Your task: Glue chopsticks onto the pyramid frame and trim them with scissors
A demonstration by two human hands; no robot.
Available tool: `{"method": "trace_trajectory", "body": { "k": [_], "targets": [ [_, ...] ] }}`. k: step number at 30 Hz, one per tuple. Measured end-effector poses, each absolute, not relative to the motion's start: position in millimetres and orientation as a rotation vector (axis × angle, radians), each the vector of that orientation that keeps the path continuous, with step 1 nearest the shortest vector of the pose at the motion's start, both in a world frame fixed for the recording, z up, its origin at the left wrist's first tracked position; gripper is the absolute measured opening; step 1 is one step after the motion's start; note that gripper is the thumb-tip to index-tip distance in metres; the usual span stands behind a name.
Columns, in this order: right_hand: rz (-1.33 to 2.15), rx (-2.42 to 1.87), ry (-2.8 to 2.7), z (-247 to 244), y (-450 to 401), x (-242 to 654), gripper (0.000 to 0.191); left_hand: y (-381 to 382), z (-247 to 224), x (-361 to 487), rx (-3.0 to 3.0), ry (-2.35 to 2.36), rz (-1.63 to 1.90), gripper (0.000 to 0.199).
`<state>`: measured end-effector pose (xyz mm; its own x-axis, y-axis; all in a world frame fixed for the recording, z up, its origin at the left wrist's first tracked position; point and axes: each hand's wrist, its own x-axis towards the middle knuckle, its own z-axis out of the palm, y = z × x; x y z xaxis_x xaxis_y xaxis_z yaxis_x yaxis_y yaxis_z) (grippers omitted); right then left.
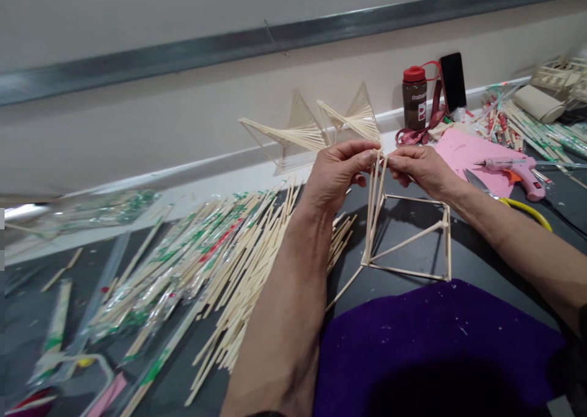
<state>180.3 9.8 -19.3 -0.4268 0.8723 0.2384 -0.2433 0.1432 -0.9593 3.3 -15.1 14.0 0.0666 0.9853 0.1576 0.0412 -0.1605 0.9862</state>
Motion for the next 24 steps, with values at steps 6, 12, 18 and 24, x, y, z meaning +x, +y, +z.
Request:
{"method": "trace_trajectory", "body": {
  "k": [6, 12, 18, 24],
  "targets": [
    [1.441, -0.635, -1.465, -22.7, 12.4, 180.0, 0.025, -17.8, 16.9, 4.7, 1.391, 1.151, 1.254, 0.035],
    [1.441, -0.641, -1.467, -22.6, 12.6, 180.7, 0.028, -16.7, 15.6, 4.4, 1.409, 1.128, 1.257, 0.031],
    [1.440, -0.622, -1.465, -23.2, 12.4, 181.3, 0.034, -15.1, 14.5, 3.9, 1.440, 1.154, 1.248, 0.032],
    [1.533, -0.615, -1.485, -23.7, 11.5, 184.8, 0.047, -14.8, 14.0, 3.6, 1.447, 1.155, 1.245, 0.035]
  ]
}}
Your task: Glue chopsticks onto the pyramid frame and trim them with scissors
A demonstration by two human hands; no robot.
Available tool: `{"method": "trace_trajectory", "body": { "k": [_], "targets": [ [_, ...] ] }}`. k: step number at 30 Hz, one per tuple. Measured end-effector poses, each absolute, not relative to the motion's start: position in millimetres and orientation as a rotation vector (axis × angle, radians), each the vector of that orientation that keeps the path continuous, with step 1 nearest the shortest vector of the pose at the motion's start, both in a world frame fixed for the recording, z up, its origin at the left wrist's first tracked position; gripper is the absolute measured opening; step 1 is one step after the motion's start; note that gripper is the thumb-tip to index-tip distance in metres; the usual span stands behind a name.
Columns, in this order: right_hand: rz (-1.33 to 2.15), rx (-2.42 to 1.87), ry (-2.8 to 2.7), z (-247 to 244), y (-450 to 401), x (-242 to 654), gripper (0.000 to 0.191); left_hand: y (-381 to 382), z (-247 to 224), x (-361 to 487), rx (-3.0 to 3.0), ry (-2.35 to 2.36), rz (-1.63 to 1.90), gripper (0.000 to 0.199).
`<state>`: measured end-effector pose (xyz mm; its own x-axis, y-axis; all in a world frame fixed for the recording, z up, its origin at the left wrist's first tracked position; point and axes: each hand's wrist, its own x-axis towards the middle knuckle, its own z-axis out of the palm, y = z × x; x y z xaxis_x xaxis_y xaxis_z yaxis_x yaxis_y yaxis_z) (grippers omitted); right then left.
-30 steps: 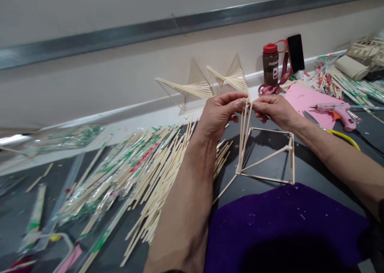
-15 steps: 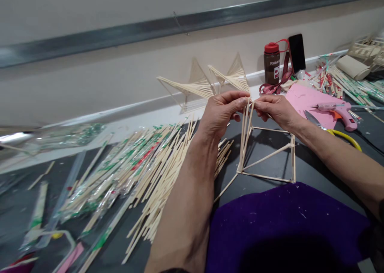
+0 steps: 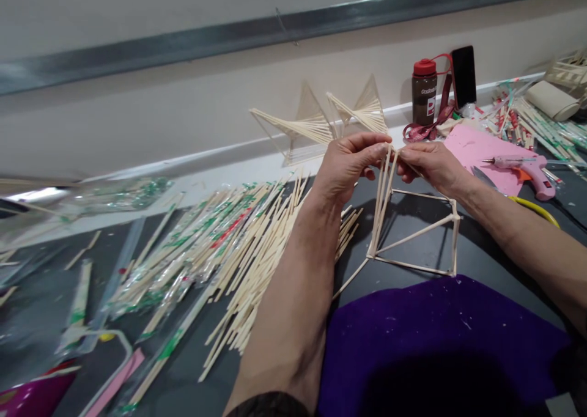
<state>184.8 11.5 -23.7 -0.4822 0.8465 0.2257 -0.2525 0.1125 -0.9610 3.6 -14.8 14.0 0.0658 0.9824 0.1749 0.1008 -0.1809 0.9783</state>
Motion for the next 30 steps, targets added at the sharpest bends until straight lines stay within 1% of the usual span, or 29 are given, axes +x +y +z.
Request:
{"method": "trace_trajectory", "body": {
  "k": [6, 11, 18, 30],
  "targets": [
    [1.459, -0.625, -1.549, -20.2, 8.5, 184.4, 0.052, -16.0, 15.9, 3.6, 1.422, 1.132, 1.238, 0.036],
    [1.399, -0.639, -1.587, -17.6, 8.5, 185.4, 0.052, -18.2, 18.2, 5.1, 1.388, 1.114, 1.236, 0.035],
    [1.386, -0.681, -1.572, -15.1, 6.5, 184.7, 0.049, -19.8, 19.3, 7.7, 1.405, 1.152, 1.241, 0.030],
    [1.369, -0.688, -1.549, -19.2, 8.5, 183.7, 0.056, -17.8, 17.0, 7.5, 1.436, 1.173, 1.233, 0.032]
  ]
}}
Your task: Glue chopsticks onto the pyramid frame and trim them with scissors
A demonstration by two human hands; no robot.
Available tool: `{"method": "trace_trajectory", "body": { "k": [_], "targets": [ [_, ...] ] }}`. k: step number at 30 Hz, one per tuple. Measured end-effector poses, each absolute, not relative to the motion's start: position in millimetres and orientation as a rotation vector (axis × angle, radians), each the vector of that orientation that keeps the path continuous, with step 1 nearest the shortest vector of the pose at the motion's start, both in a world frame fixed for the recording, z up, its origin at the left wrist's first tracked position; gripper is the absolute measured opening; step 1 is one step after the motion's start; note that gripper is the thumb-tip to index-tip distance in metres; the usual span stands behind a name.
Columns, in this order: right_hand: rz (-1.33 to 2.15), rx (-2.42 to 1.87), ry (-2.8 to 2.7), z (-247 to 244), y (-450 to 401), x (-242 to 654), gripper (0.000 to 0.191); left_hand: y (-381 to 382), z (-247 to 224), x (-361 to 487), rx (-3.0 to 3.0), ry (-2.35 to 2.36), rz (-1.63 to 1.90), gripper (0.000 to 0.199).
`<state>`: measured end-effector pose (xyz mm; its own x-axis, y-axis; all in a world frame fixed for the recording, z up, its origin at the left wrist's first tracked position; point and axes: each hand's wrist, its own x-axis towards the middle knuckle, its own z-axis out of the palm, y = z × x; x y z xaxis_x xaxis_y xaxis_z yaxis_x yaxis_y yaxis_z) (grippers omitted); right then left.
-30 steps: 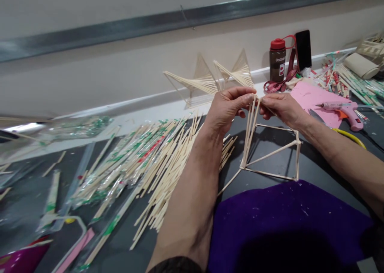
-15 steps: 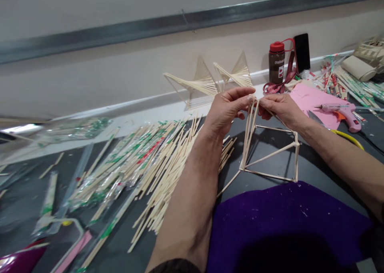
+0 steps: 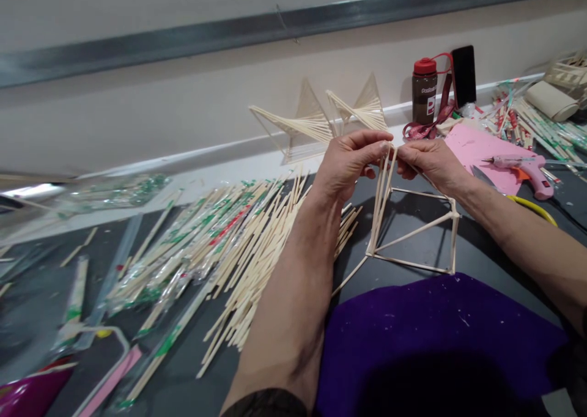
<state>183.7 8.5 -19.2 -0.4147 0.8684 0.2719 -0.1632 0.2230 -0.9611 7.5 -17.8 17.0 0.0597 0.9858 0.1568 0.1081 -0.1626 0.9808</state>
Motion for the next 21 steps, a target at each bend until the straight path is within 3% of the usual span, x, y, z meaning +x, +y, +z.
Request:
{"method": "trace_trajectory", "body": {
  "k": [15, 21],
  "targets": [
    [1.401, -0.730, -1.517, -14.4, 4.0, 185.2, 0.050, -19.3, 18.5, 4.3, 1.438, 1.139, 1.181, 0.047],
    [1.353, -0.705, -1.593, -13.7, 3.7, 186.2, 0.052, -18.5, 16.6, 3.9, 1.446, 1.125, 1.183, 0.040]
  ]
}}
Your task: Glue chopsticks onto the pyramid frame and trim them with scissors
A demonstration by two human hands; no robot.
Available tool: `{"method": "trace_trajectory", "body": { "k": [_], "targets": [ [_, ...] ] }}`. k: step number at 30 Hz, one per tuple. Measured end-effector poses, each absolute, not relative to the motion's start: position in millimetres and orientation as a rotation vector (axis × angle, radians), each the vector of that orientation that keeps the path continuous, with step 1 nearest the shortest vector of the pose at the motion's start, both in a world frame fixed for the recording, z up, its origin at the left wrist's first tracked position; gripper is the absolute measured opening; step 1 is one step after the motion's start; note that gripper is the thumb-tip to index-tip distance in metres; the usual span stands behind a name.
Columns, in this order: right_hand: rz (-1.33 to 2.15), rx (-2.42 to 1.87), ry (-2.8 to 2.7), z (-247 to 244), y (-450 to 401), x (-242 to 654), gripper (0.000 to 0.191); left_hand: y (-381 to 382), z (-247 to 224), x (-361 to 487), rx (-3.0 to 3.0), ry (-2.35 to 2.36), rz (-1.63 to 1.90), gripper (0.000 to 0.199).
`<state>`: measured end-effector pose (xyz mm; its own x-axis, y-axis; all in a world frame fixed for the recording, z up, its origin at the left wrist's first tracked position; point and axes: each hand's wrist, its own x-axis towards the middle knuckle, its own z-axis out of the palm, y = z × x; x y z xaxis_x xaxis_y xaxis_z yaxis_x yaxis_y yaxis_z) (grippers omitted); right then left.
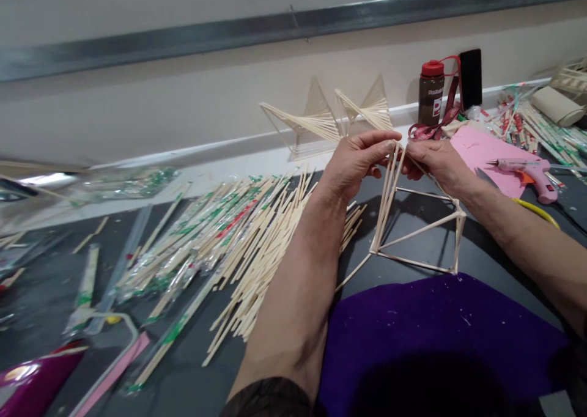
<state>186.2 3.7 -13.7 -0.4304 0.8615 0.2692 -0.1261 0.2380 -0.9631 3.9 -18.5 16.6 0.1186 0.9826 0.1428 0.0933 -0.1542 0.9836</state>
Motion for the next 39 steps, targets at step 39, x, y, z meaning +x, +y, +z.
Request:
{"method": "trace_trajectory", "body": {
  "k": [39],
  "targets": [
    [1.249, -0.780, -1.612, -3, -4, 188, 0.042, -16, 16, 2, 1.486, 1.060, 1.121, 0.030]
  ]
}}
